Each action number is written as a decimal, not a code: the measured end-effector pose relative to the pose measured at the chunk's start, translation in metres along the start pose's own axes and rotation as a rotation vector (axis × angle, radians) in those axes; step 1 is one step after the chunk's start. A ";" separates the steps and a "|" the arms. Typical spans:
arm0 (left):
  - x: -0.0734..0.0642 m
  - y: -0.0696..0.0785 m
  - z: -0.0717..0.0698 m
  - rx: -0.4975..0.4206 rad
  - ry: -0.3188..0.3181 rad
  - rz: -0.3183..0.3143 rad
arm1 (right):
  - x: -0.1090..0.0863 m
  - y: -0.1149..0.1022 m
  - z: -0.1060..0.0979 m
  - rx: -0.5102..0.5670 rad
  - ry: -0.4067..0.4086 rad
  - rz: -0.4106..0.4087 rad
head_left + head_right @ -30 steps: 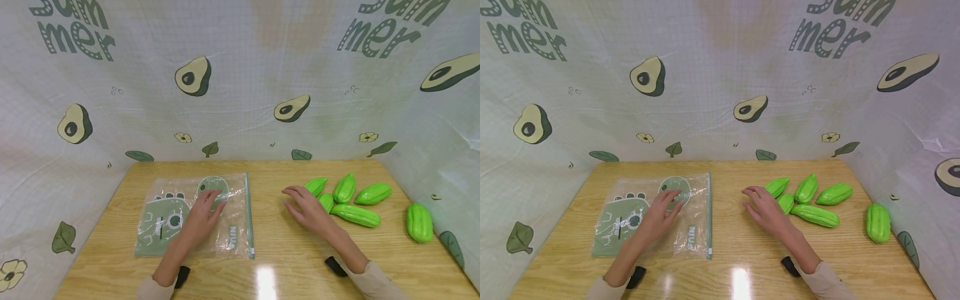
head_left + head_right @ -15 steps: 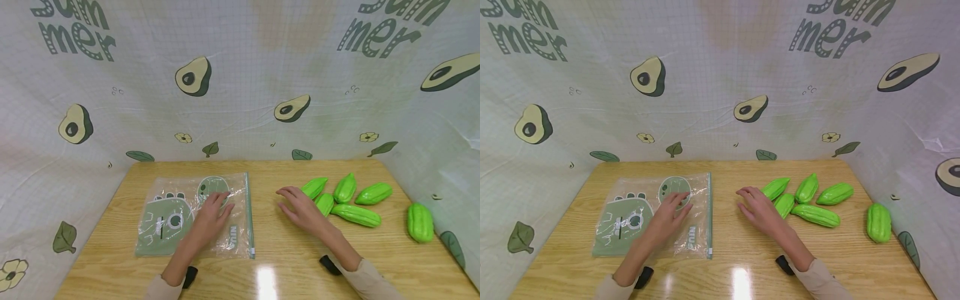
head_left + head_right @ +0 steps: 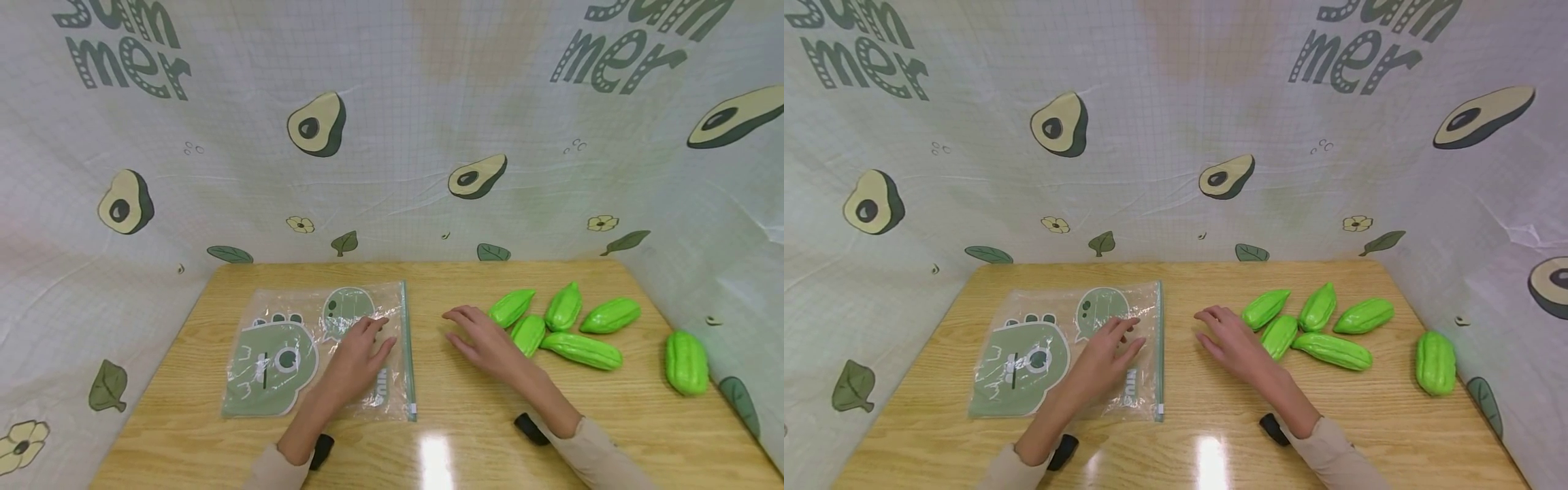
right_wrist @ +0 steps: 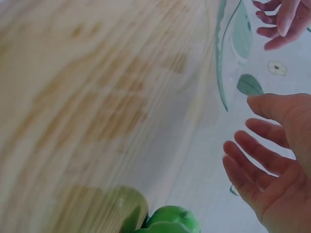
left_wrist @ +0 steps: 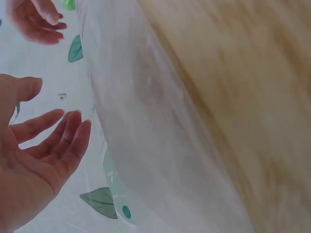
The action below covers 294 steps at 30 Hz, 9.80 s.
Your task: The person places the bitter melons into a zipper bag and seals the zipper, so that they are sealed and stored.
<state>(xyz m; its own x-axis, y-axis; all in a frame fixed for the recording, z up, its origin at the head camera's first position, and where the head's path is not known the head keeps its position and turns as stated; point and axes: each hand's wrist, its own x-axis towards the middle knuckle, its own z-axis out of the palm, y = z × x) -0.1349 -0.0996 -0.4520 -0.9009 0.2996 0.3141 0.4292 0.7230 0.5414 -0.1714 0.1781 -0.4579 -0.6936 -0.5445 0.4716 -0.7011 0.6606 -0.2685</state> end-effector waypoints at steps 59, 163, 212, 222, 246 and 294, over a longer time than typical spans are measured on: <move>-0.003 0.035 0.032 -0.042 -0.210 -0.199 | 0.008 -0.016 0.011 0.043 -0.176 0.017; -0.003 0.039 0.028 -0.492 0.089 -0.185 | 0.013 -0.021 0.019 0.466 -0.169 0.469; 0.001 0.043 0.030 -0.534 0.206 -0.240 | 0.012 -0.023 0.017 0.449 -0.142 0.433; 0.003 0.042 0.031 -0.543 0.185 -0.270 | 0.007 -0.023 0.009 0.465 -0.089 0.476; 0.003 0.041 0.031 -0.577 0.172 -0.296 | -0.015 -0.018 -0.016 0.272 0.093 0.425; 0.004 0.042 0.028 -0.592 0.142 -0.310 | -0.070 -0.010 -0.037 -0.138 0.227 0.459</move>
<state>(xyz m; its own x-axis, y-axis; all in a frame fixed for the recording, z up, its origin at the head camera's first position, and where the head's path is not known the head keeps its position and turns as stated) -0.1223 -0.0507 -0.4501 -0.9881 0.0198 0.1528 0.1520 0.2877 0.9456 -0.1102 0.2288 -0.4571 -0.8601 -0.0684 0.5055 -0.2954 0.8747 -0.3843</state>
